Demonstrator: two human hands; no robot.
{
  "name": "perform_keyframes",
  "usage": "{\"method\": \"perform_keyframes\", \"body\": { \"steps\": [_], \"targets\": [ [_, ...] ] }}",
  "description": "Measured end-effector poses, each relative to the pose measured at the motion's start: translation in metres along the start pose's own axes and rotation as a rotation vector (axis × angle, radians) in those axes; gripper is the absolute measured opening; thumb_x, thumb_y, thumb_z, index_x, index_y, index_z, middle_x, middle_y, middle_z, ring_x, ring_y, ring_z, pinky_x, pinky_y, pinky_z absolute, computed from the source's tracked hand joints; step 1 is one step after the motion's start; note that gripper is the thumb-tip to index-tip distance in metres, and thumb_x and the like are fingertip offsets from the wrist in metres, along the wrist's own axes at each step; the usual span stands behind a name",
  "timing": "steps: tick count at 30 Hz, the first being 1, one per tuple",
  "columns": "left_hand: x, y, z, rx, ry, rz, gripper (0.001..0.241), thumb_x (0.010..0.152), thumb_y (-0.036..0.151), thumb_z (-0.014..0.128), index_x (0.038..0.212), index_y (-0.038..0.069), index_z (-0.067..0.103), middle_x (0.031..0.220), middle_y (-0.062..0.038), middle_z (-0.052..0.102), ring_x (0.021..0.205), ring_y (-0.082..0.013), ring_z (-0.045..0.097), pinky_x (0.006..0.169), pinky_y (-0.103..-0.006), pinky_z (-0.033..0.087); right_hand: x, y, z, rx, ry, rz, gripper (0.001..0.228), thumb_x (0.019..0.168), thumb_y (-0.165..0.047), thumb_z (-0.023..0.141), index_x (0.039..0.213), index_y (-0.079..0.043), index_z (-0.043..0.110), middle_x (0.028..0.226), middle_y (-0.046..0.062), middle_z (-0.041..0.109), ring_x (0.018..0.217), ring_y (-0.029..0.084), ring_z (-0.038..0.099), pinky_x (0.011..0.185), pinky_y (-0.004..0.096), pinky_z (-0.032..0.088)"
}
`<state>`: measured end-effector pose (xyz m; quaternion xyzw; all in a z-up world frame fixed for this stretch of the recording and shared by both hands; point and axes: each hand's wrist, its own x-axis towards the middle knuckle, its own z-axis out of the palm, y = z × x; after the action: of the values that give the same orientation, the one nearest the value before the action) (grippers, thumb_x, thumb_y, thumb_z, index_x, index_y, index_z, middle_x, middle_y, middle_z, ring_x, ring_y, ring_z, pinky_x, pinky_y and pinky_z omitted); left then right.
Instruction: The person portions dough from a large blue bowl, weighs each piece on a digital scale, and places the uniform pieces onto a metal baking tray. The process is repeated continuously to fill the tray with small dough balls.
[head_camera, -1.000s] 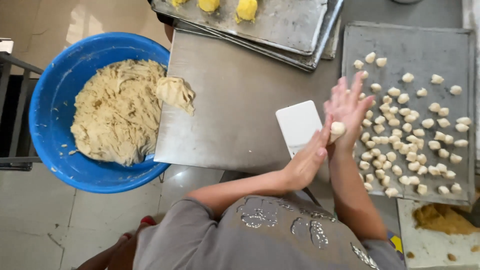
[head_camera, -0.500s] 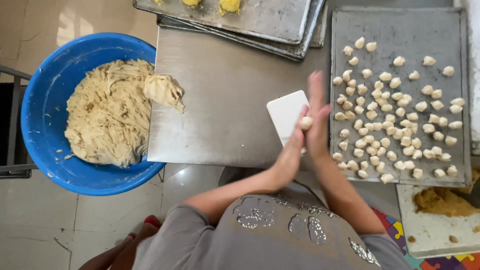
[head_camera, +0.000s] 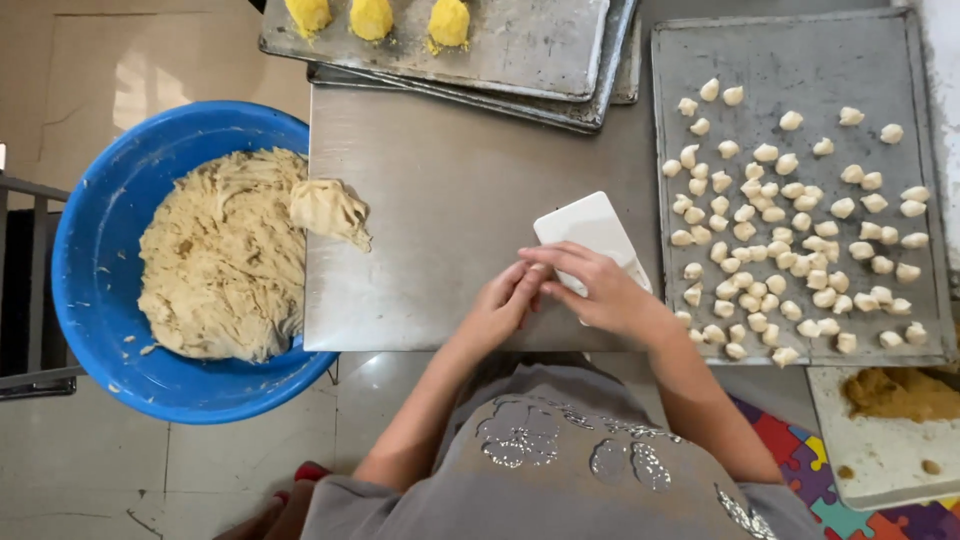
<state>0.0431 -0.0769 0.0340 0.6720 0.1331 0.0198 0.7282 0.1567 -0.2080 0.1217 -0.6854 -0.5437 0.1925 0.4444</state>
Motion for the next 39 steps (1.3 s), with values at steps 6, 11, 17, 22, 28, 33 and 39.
{"method": "perform_keyframes", "body": {
  "steps": [6,11,17,22,28,33,39],
  "targets": [
    [0.02,0.06,-0.015,0.222,-0.165,0.262,0.029,0.096,0.031,0.051,0.087,0.005,0.06,0.072,-0.013,0.06,0.072,-0.0177,0.058,0.064,-0.0352,0.048,0.004,0.002,-0.018,-0.107,0.125,-0.023,0.025,0.081,-0.01,0.071,0.106,-0.007,0.067,0.086,0.006,0.061,0.074,0.022,0.064,0.069,0.03,0.055],
    [0.03,0.07,-0.01,0.186,-0.281,0.251,0.031,0.101,0.026,0.039,0.088,0.005,0.058,0.068,-0.007,0.058,0.069,-0.0156,0.052,0.064,-0.037,0.049,-0.002,0.006,-0.007,-0.12,0.234,-0.022,0.03,0.084,-0.012,0.069,0.113,-0.009,0.065,0.085,0.001,0.057,0.071,0.016,0.059,0.065,0.026,0.053],
    [0.027,0.034,0.012,0.155,-0.448,0.265,0.036,0.101,0.028,0.033,0.108,0.003,0.058,0.079,-0.018,0.057,0.077,-0.0287,0.058,0.069,-0.0432,0.051,-0.022,0.043,-0.02,-0.343,0.389,-0.061,0.015,0.09,-0.013,0.065,0.103,-0.005,0.065,0.078,0.005,0.058,0.065,0.026,0.057,0.064,0.035,0.049],
    [0.012,0.075,0.002,0.071,-0.577,0.145,0.046,0.101,0.025,0.036,0.125,-0.014,0.039,0.115,-0.041,0.049,0.114,-0.0462,0.049,0.095,-0.0578,0.04,-0.043,0.046,-0.036,-0.285,0.637,0.076,0.05,0.091,-0.03,0.074,0.12,0.0,0.046,0.093,0.008,0.06,0.077,0.022,0.06,0.073,0.034,0.046],
    [0.032,0.06,-0.036,-0.517,-0.203,0.006,0.059,0.097,0.043,0.037,0.145,0.01,0.025,0.094,-0.005,0.066,0.056,-0.0072,0.06,0.038,-0.0167,0.045,-0.067,0.067,-0.012,-0.716,0.492,0.284,0.022,0.088,-0.016,0.069,0.109,-0.022,0.07,0.112,0.0,0.06,0.088,0.021,0.059,0.079,0.036,0.036],
    [0.029,0.059,-0.023,-0.691,-0.199,-0.3,0.048,0.089,0.054,0.04,0.072,0.01,0.047,0.048,0.003,0.033,0.033,-0.0012,0.022,0.025,-0.0146,0.01,-0.081,0.042,-0.048,-0.545,0.703,0.315,0.023,0.104,0.004,0.056,0.125,0.01,0.063,0.103,0.019,0.052,0.094,0.031,0.056,0.08,0.039,0.047],
    [0.051,0.015,-0.023,-0.302,-0.193,-0.216,0.058,0.097,0.054,0.019,0.064,0.011,0.039,0.042,0.003,0.025,0.028,-0.0079,0.025,0.026,-0.0183,0.022,-0.076,0.09,-0.02,-0.564,0.603,0.304,0.017,0.095,-0.009,0.066,0.111,-0.011,0.072,0.093,0.006,0.065,0.086,0.029,0.064,0.079,0.038,0.046]
  ]
}}
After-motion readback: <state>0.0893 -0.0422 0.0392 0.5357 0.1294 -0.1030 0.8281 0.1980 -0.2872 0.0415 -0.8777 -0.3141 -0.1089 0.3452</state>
